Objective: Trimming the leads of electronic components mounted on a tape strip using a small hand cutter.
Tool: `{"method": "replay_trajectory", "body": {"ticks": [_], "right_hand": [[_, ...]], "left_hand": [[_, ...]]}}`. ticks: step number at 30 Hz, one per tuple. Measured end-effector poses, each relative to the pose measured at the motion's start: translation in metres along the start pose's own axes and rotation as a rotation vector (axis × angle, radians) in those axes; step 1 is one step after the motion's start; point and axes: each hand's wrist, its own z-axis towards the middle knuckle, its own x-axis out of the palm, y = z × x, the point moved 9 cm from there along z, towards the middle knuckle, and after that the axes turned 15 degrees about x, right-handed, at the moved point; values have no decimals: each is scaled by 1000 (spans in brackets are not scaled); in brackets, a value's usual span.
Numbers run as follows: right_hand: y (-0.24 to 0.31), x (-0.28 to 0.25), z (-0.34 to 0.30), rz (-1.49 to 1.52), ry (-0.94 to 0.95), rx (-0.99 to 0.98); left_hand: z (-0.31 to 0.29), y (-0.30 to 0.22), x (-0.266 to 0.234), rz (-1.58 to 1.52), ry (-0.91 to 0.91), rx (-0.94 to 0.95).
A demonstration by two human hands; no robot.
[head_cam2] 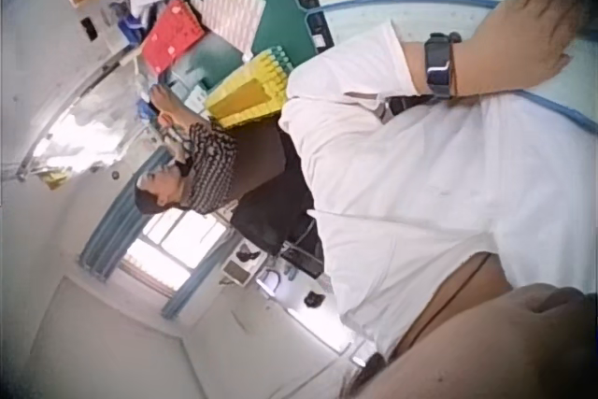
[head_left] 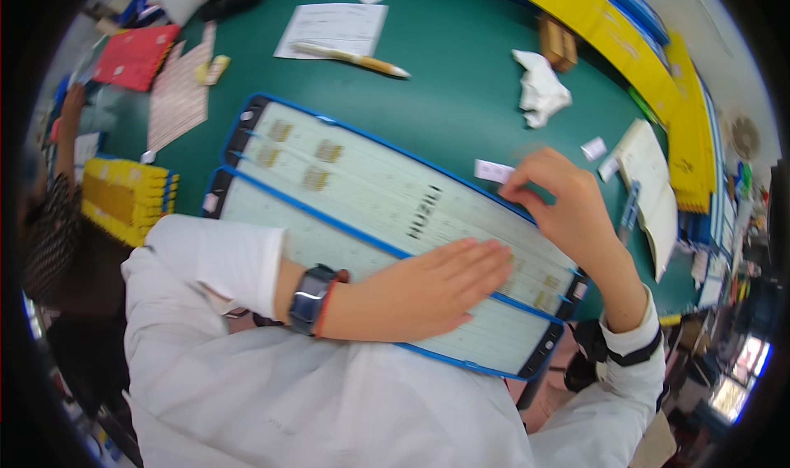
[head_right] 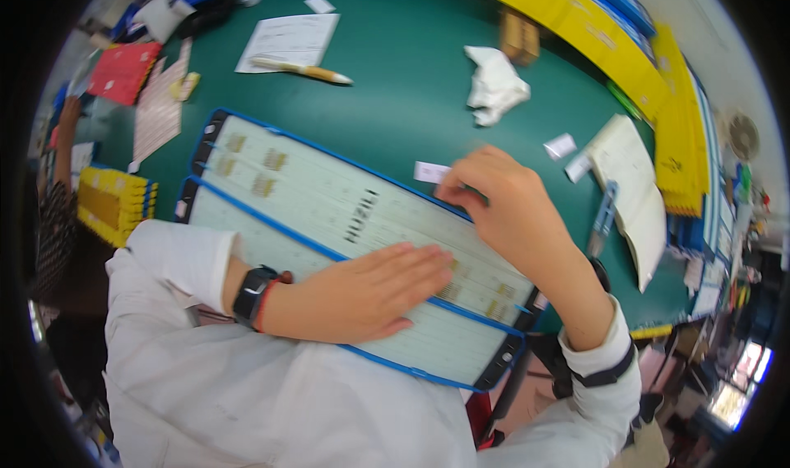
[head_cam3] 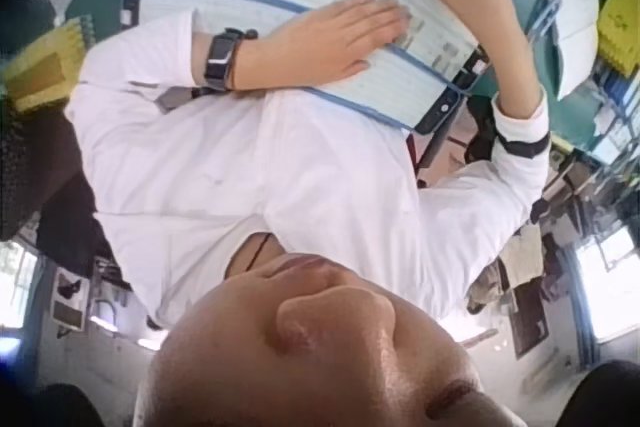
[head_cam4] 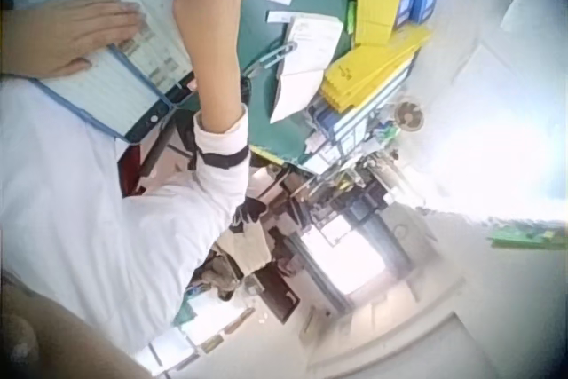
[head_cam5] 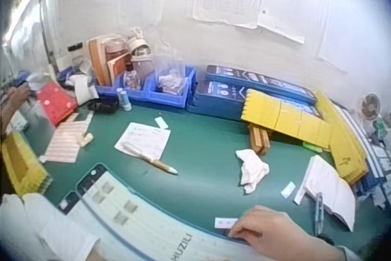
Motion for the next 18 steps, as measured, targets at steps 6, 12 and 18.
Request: {"method": "replay_trajectory", "body": {"ticks": [6,12,18], "right_hand": [[14,9,-3,-207,-16,-92],[-2,-38,-21,-115,-335,55],[-13,-97,-102,-40,-618,195]], "left_hand": [[0,-5,1,80,-122,84],[-7,-2,4,144,-85,39],[-1,-3,6,127,-47,35]]}}
